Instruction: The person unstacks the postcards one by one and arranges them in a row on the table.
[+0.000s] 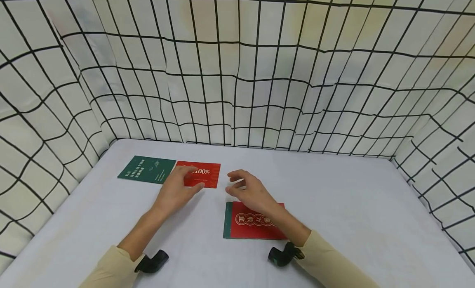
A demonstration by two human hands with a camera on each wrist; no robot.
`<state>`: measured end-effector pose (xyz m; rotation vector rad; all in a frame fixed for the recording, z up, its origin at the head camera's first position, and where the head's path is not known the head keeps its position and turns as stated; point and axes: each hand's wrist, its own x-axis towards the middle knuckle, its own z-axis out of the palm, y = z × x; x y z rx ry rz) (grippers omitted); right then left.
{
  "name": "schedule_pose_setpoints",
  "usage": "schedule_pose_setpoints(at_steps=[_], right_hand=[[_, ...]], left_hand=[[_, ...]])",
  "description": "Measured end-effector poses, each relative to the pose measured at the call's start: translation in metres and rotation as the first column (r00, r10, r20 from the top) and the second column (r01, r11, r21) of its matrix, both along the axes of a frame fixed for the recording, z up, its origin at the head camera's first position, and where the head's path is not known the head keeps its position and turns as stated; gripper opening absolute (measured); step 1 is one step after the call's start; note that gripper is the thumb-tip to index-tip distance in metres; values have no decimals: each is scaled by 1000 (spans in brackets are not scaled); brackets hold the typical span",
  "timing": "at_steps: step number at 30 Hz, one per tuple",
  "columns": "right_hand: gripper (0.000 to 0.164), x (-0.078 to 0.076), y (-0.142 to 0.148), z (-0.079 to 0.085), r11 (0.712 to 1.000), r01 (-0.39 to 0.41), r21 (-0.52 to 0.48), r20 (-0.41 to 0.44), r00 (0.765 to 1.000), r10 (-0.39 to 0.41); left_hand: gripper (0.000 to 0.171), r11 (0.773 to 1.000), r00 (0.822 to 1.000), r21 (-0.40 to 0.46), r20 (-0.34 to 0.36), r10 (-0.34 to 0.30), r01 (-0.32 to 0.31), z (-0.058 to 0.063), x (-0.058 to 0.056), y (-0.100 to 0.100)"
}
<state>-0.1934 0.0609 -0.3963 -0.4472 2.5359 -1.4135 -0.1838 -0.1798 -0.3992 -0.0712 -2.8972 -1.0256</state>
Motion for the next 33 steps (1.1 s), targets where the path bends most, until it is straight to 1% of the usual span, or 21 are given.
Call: schedule_pose_setpoints(at_steps=[7, 12, 16, 25, 33], right_hand=[[51, 2, 7, 2, 1000, 11, 10, -26, 1000, -11], [49, 4, 12, 1, 1000, 14, 15, -41, 999, -13], [47, 6, 18, 2, 1000, 15, 8, -43, 999, -15], [45, 10, 27, 1, 999, 48, 8, -44, 998, -48], [43, 15, 36, -1, 997, 71, 14, -54, 996, -70]], left_hand=[[65, 999, 999, 7, -20, -42, 42, 0, 2, 6], [64, 998, 998, -1, -20, -60, 60, -1, 3, 11], [62, 998, 997, -1, -23, -69, 69, 0, 4, 16], [63, 995, 995, 14, -16, -96, 96, -1, 5, 21], [64, 990, 990, 23, -15, -138, 139, -4, 6, 28]])
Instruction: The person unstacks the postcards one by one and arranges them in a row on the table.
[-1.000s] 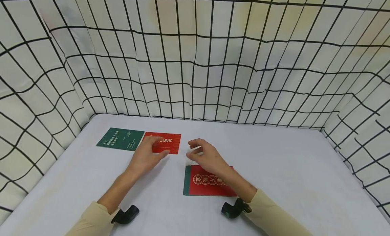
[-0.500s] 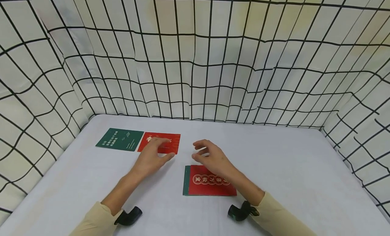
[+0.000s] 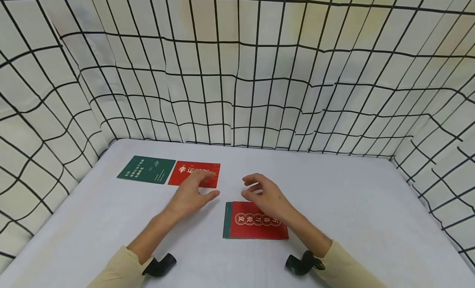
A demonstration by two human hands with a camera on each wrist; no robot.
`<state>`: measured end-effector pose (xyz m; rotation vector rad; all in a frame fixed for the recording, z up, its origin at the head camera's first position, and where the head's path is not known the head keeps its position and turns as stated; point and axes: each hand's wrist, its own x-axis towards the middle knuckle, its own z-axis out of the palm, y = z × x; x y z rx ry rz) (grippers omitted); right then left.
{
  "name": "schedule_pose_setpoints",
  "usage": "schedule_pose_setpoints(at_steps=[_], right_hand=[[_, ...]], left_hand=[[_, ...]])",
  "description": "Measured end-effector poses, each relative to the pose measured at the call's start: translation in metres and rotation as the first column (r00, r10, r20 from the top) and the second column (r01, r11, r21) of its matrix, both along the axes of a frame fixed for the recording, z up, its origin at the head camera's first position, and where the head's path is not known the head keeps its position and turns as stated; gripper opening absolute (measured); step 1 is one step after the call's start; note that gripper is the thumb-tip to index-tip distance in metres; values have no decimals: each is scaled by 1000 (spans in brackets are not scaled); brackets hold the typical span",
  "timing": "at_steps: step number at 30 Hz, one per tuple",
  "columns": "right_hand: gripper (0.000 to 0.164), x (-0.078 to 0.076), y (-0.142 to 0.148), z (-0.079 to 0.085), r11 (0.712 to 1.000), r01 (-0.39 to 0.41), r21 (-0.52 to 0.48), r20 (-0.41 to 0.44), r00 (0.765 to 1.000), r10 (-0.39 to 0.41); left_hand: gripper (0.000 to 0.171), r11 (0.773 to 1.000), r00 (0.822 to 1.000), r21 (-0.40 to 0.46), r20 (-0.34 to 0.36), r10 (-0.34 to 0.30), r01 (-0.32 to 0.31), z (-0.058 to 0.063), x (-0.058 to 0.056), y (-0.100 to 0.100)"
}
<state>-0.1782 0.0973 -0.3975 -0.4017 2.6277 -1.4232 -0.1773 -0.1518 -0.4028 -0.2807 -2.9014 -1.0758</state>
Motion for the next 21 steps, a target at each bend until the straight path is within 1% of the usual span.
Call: schedule_pose_setpoints(at_steps=[6, 13, 17, 21], right_hand=[[43, 3, 5, -2, 1000, 10, 9, -10, 1000, -10], [42, 5, 11, 1, 1000, 5, 11, -22, 1000, -4], [41, 6, 13, 2, 1000, 3, 19, -26, 1000, -2], [40, 7, 15, 2, 1000, -3, 23, -26, 1000, 3]], left_hand=[[64, 1000, 1000, 8, 4, -18, 18, 1, 3, 3], [65, 999, 999, 15, 23, -40, 40, -1, 3, 9], [62, 998, 998, 23, 26, -59, 59, -2, 3, 12], [59, 995, 996, 35, 22, -91, 90, -2, 4, 15]])
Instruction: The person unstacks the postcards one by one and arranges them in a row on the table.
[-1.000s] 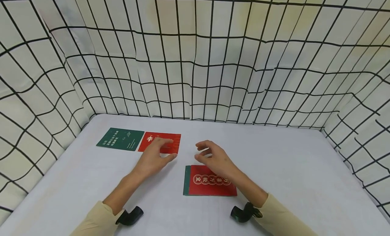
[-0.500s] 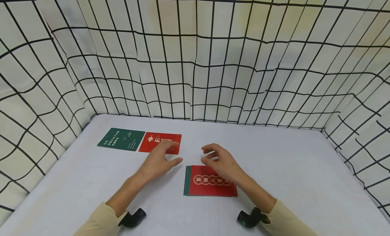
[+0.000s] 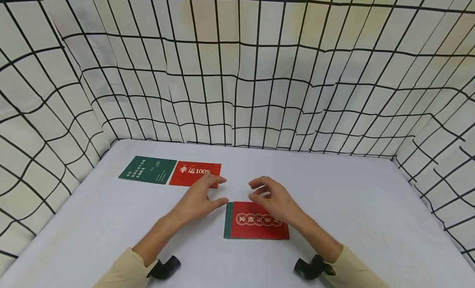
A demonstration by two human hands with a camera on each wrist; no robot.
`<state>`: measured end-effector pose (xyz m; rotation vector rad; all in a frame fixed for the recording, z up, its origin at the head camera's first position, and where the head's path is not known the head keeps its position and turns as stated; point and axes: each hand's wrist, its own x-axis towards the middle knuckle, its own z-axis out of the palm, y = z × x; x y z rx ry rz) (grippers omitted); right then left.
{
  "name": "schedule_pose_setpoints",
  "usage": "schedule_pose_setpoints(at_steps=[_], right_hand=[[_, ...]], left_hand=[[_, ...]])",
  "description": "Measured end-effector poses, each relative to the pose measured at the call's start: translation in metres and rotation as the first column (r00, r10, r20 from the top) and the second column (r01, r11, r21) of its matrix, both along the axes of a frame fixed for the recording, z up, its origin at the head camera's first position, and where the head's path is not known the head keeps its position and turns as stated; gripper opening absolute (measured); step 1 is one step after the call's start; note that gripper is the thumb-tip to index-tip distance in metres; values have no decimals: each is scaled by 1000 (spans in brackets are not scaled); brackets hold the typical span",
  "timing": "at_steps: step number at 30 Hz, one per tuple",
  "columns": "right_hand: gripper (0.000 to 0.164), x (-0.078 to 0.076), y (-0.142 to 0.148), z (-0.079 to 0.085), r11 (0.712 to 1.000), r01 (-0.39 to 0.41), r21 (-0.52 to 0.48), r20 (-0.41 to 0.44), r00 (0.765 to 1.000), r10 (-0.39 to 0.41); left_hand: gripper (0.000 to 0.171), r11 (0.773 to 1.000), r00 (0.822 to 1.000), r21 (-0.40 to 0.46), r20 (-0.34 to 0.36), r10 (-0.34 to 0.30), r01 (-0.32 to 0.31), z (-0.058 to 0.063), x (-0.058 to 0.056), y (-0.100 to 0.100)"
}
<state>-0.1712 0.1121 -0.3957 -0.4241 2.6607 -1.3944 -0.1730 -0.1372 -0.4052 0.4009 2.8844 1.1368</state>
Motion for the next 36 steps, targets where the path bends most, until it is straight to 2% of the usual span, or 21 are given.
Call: schedule_pose_setpoints(at_steps=[13, 25, 36], right_hand=[[34, 2, 9, -1, 999, -31, 21, -4, 1000, 31], [29, 0, 23, 1, 993, -107, 56, -13, 994, 108], [29, 2, 32, -1, 981, -175, 78, -6, 984, 176]], left_hand=[[59, 998, 997, -7, 48, -63, 63, 3, 4, 5], [59, 993, 991, -35, 86, -107, 110, 2, 6, 9], [56, 982, 981, -54, 75, -178, 182, 2, 7, 11]])
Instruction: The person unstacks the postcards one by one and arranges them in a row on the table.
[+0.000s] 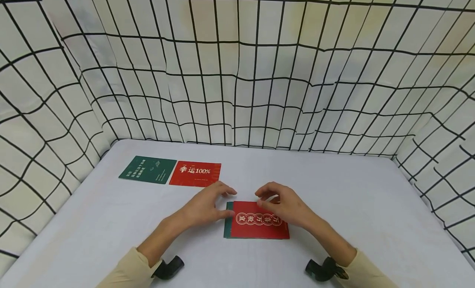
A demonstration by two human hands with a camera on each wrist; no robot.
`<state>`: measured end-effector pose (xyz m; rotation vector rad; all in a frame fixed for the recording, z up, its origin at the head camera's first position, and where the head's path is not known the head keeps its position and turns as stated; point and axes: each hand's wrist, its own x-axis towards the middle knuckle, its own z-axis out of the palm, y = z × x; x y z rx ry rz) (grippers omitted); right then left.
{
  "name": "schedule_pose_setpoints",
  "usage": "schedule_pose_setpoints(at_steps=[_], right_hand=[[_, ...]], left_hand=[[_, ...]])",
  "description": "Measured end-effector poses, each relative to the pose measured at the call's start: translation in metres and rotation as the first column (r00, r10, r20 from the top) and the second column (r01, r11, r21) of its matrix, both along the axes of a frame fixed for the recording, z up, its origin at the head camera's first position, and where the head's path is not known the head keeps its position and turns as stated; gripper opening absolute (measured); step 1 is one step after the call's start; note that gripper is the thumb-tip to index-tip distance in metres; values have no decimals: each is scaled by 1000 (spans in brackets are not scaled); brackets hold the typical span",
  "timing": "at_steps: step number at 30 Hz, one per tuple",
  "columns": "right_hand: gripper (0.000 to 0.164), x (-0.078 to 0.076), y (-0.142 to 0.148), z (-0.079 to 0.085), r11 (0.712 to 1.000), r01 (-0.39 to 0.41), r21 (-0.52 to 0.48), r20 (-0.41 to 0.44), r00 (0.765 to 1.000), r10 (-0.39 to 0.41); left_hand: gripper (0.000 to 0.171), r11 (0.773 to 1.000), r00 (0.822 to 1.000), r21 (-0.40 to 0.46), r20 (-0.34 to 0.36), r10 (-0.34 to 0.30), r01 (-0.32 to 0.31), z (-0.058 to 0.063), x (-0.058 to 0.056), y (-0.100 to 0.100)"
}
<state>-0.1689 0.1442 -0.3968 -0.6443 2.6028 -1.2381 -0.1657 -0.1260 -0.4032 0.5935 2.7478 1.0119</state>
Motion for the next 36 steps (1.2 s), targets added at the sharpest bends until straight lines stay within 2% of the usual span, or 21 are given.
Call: schedule_pose_setpoints(at_steps=[12, 23, 29, 36], right_hand=[[32, 0, 5, -2, 998, -46, 37, -5, 999, 46], [35, 0, 10, -1, 997, -37, 75, -44, 998, 41], [39, 1, 11, -2, 991, -46, 128, -57, 997, 54], [49, 2, 10, -1, 968, -112, 225, -26, 992, 120]], left_hand=[[58, 998, 998, -18, -2, -65, 65, 0, 2, 3], [64, 992, 993, -40, -4, -120, 120, 0, 3, 6], [68, 989, 991, -62, 9, -136, 136, 1, 6, 8], [81, 979, 986, -113, 2, -168, 167, 4, 11, 10]])
